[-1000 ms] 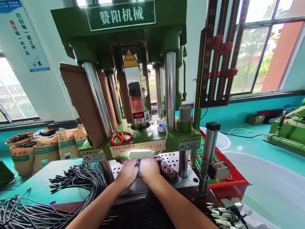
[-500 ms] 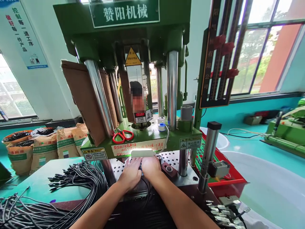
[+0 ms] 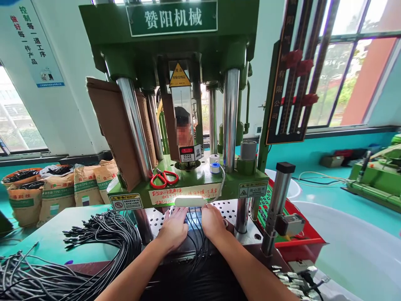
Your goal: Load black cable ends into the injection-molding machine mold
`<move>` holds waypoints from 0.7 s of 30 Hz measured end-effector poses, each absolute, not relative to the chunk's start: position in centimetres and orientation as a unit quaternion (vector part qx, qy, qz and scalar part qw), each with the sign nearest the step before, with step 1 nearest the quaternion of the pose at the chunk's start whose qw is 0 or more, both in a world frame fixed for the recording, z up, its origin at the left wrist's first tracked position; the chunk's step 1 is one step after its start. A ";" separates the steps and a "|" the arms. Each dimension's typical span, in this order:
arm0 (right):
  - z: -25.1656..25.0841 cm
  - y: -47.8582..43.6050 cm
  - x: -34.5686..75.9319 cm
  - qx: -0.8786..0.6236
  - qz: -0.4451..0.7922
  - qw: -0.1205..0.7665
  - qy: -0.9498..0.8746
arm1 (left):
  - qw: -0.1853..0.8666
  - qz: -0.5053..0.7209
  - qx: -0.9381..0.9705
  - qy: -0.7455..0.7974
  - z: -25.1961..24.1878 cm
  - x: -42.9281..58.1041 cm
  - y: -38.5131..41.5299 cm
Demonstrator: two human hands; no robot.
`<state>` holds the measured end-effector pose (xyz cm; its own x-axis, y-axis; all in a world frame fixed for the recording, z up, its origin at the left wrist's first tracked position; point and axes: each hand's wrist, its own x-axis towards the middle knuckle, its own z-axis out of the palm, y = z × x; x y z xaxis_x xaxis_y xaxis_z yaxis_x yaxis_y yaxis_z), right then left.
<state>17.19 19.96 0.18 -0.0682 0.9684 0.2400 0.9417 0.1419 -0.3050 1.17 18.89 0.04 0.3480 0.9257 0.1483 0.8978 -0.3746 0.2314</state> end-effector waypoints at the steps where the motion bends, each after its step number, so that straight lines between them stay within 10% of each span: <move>1: 0.2 20.1 17.2 -0.651 0.033 0.196 -0.733 | 0.054 0.128 0.819 0.557 0.0 1.2 18.9; 21: -0.4 19.9 15.3 -0.640 -0.076 0.124 -0.754 | 0.050 0.124 0.814 0.565 -0.4 1.4 18.8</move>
